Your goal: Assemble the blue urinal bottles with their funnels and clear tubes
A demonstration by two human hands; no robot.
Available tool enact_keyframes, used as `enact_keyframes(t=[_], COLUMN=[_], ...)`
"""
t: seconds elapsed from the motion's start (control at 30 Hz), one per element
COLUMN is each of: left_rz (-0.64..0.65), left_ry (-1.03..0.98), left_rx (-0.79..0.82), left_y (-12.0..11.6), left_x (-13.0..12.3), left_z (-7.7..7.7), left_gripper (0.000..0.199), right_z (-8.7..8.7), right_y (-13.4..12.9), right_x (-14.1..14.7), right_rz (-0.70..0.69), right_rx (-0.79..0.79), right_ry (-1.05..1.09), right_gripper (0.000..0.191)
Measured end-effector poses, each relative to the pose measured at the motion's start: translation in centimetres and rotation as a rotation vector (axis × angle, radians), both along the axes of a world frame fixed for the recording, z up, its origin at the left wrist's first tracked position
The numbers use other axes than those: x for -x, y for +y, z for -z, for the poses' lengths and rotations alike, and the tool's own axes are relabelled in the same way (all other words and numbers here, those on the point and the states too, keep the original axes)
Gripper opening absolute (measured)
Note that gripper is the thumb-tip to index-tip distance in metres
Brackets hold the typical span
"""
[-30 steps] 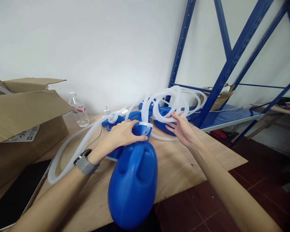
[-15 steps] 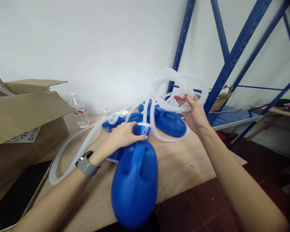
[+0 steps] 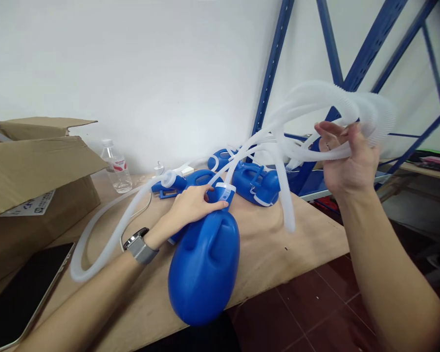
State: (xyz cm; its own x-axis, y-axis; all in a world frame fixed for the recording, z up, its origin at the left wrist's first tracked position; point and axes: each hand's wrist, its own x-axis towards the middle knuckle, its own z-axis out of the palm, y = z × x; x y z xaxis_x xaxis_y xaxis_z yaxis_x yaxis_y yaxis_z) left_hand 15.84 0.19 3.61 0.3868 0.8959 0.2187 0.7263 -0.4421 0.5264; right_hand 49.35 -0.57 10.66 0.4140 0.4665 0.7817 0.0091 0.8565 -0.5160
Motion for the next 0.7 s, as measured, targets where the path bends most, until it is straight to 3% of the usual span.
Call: enact_keyframes(t=[0.17,0.43,0.7], left_rz=[0.009,0.071,0.049], left_ry=[0.028,0.039,0.018], left_rx=[0.036,0.181,0.198], left_y=[1.5,4.5,7.2], left_x=[-1.4,-3.8,-6.6], left_z=[0.0,0.7,1.0], left_gripper=[0.074,0.089,0.085], right_z=[-1.0,-3.2,-7.4], right_y=[1.7,3.4,3.1], right_x=[0.0,-2.1,-2.5], right_rz=[-0.014,0.207,0.325], right_rx=[-0.073,-0.254,-0.117], right_ry=[-0.001,-0.093,-0.299], right_gripper=[0.020,0.014,0.014])
